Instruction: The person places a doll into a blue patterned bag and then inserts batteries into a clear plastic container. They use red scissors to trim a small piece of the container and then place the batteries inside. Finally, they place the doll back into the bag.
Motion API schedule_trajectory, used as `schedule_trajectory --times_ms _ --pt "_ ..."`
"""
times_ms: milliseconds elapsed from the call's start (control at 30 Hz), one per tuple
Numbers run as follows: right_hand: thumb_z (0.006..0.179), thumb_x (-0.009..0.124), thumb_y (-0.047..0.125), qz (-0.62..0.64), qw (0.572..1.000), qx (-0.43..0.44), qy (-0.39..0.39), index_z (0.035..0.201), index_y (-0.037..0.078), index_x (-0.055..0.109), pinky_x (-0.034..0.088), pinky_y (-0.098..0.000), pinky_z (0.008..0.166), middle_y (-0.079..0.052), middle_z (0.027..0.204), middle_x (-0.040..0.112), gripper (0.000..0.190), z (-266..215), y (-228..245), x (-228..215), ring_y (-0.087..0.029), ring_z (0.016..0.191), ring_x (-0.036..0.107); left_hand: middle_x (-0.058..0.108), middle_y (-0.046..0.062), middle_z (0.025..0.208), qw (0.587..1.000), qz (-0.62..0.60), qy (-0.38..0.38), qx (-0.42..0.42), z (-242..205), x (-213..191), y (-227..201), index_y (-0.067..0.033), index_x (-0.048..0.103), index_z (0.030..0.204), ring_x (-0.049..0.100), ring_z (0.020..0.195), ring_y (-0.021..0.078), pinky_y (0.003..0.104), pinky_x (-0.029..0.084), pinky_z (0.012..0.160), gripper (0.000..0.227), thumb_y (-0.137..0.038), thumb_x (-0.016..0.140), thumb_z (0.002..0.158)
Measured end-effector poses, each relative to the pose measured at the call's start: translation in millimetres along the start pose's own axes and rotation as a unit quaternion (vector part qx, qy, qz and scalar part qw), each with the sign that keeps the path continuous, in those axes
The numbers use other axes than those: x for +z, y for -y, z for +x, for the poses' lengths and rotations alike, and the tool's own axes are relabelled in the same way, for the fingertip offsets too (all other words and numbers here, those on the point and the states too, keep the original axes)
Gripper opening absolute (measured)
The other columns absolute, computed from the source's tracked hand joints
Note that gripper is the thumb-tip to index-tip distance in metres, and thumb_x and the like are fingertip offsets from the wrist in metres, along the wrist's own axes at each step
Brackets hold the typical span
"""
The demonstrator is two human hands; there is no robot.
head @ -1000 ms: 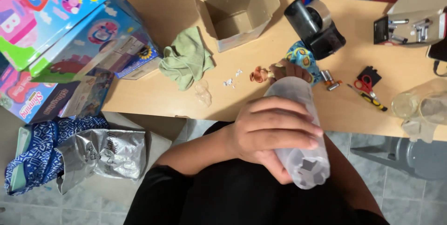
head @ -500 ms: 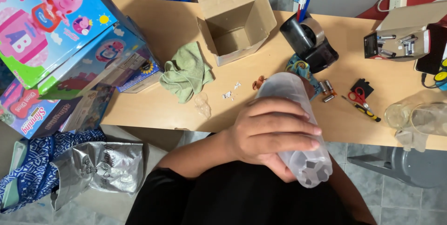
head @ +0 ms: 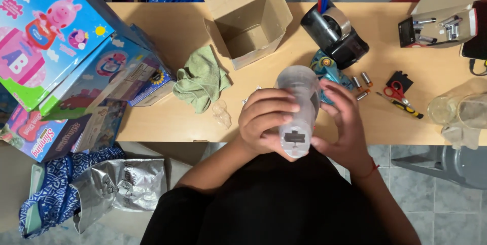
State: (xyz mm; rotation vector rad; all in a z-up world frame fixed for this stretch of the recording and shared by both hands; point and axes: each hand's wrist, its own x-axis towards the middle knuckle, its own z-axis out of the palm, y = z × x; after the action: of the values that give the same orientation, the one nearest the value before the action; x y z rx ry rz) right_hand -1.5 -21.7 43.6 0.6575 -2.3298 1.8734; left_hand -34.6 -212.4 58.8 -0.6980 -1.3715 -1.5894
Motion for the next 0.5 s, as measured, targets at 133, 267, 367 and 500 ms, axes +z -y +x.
schedule_trajectory --times_ms 133,267,367,500 --pt "0.074 0.088 0.028 -0.037 0.999 0.011 0.01 0.145 -0.002 0.045 0.048 -0.0437 0.11 -0.023 0.156 0.036 0.088 -1 -2 4 -0.036 0.144 0.044 0.077 0.016 0.09 1.0 0.016 -0.006 0.005 -7 0 0 -0.0019 0.07 0.094 0.075 0.082 0.037 0.046 0.063 0.078 0.053 -0.052 0.08 0.08" --pt "0.073 0.089 0.024 -0.036 0.999 0.003 0.003 0.138 0.0 0.053 0.047 -0.0443 0.111 -0.023 0.157 0.036 0.078 -6 -8 8 -0.038 0.146 0.043 0.077 0.015 0.089 0.999 0.024 -0.024 0.007 -4 1 -4 -0.0022 0.069 0.094 0.074 0.079 0.0363 0.045 0.063 0.077 0.05 -0.051 0.077 0.085" --pt "0.075 0.088 0.024 -0.073 0.997 -0.037 0.004 0.132 -0.001 0.058 0.044 -0.0503 0.115 -0.025 0.156 0.038 0.069 -6 -8 6 -0.041 0.145 0.043 0.077 0.016 0.088 0.999 0.026 -0.032 0.008 4 3 -10 -0.0015 0.068 0.092 0.074 0.078 0.0359 0.045 0.064 0.077 0.048 -0.048 0.079 0.085" --pt "0.076 0.086 0.028 -0.129 0.988 -0.078 -0.017 0.121 -0.001 0.065 0.043 -0.0446 0.118 -0.025 0.154 0.042 0.058 -6 1 0 -0.04 0.144 0.046 0.076 0.019 0.092 0.998 -0.02 -0.057 0.007 -4 0 -7 -0.0003 0.065 0.097 0.073 0.082 0.0377 0.049 0.064 0.079 0.052 -0.041 0.089 0.075"
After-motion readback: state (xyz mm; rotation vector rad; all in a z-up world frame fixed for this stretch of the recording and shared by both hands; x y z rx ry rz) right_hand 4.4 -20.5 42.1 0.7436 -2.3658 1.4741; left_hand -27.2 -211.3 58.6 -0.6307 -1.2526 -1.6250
